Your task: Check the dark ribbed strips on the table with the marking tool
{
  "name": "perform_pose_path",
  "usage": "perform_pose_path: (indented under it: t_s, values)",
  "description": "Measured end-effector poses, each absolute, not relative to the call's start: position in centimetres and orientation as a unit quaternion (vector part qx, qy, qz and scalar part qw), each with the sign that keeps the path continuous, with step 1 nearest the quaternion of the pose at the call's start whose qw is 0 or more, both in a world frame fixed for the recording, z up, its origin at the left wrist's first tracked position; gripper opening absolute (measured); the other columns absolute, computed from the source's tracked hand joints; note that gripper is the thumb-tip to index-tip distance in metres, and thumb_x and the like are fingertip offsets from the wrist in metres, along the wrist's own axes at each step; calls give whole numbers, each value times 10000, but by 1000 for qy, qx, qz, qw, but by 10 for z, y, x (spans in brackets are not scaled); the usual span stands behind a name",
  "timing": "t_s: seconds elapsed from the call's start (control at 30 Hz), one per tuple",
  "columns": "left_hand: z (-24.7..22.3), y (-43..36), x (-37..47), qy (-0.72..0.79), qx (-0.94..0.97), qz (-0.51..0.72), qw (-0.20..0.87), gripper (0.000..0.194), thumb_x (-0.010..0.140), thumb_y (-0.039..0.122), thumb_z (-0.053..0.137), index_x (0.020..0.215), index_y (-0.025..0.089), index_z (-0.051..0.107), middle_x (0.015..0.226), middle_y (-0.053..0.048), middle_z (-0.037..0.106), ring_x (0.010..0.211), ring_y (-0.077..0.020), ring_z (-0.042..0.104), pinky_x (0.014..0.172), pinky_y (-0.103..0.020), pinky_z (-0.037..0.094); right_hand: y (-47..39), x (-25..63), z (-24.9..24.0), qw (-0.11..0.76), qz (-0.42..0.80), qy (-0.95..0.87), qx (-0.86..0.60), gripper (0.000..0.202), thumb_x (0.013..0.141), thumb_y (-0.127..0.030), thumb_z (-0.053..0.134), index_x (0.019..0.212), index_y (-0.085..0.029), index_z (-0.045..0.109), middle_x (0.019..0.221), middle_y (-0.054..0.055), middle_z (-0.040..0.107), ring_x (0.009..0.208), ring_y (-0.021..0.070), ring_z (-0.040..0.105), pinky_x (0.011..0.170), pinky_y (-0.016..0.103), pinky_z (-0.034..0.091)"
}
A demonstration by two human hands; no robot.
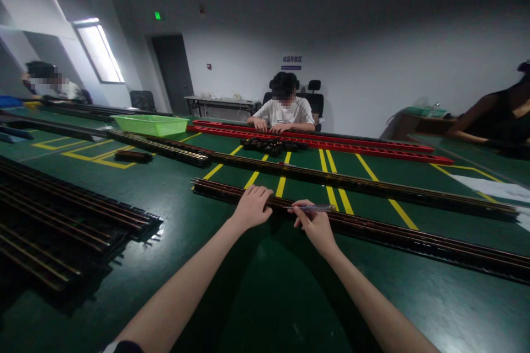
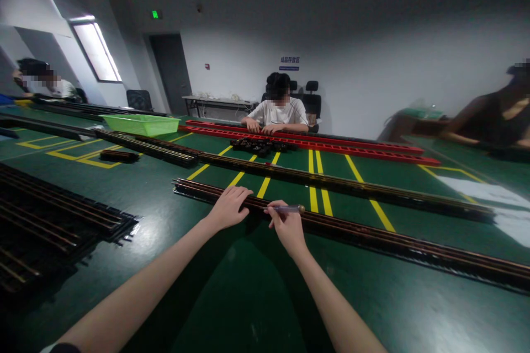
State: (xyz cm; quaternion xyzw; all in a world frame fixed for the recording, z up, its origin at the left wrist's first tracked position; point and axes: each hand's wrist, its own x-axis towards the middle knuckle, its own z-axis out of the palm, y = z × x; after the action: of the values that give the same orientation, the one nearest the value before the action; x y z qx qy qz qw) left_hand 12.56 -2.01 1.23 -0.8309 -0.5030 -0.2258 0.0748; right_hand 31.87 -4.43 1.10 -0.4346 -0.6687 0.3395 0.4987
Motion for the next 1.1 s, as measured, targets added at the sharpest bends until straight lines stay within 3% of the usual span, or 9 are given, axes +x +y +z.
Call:
perform_pose_path:
  t_s: [0.4, 0.83, 1.1]
  values:
    - [8, -21, 132, -514, -820, -238, 79, 356, 818, 389, 500, 1088, 173, 584, 1121, -80, 621, 1052, -243, 536, 985, -432, 370, -38, 322, 11, 508, 395, -634, -429, 337, 778, -508, 595, 810, -173, 598, 779, 78, 710, 551, 162, 651, 402, 219, 442]
    - [9, -10, 122, -535, -809, -233, 77, 353, 811, 399, 505, 1060, 159, 576, 1089, -83, 623, 1036, -242, 540, 980, -423, 366, -22, 312, 10, 495, 435, -628, -413, 269, 778, -420, 615, 838, -158, 597, 819, 85, 706, 687, 192, 702, 424, 193, 436]
    - [6, -11, 122, -545, -794, -250, 100, 379, 795, 456, 541, 1025, 160, 594, 1052, -82, 628, 1007, -247, 544, 955, -412, 373, -15, 313, 2, 514, 461, -606, -395, 361, 712, -500, 674, 811, -164, 587, 764, 86, 704, 624, 204, 696, 394, 199, 421]
